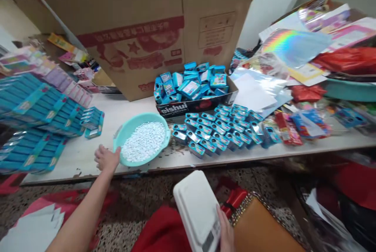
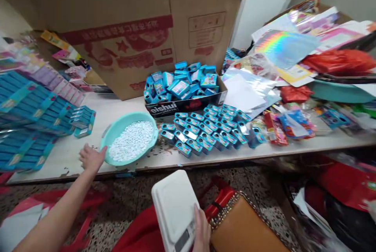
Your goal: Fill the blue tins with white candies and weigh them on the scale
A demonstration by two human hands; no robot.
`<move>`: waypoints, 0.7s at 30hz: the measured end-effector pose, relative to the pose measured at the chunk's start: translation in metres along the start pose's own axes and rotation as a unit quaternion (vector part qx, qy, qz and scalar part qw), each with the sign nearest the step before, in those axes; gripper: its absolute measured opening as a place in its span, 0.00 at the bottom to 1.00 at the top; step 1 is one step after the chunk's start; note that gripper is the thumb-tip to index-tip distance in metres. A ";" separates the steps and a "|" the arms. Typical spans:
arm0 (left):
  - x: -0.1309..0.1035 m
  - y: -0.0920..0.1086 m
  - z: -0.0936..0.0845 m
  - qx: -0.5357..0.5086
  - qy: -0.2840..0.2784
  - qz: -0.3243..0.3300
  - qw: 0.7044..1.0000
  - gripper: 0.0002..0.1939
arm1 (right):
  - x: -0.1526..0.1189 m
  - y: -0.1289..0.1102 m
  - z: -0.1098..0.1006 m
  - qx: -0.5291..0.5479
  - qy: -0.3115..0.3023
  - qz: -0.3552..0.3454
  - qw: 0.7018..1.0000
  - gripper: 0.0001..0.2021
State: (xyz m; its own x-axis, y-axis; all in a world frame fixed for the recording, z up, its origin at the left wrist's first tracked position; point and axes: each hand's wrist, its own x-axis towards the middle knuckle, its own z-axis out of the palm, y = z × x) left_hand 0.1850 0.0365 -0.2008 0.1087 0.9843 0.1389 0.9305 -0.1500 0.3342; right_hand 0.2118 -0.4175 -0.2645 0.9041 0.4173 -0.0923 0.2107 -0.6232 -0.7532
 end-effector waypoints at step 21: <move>0.207 -0.112 0.016 0.018 -0.161 -0.049 0.986 0.18 | 0.153 -0.149 0.170 -0.136 -0.003 -0.056 0.989 0.51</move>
State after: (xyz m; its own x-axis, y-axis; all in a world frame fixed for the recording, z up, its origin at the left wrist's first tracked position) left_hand 0.1091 0.2590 -0.2247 0.1183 0.9734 -0.1962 0.9530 -0.0558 0.2977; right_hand 0.2553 -0.1488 -0.2768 0.8675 0.4969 -0.0229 0.4018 -0.7271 -0.5566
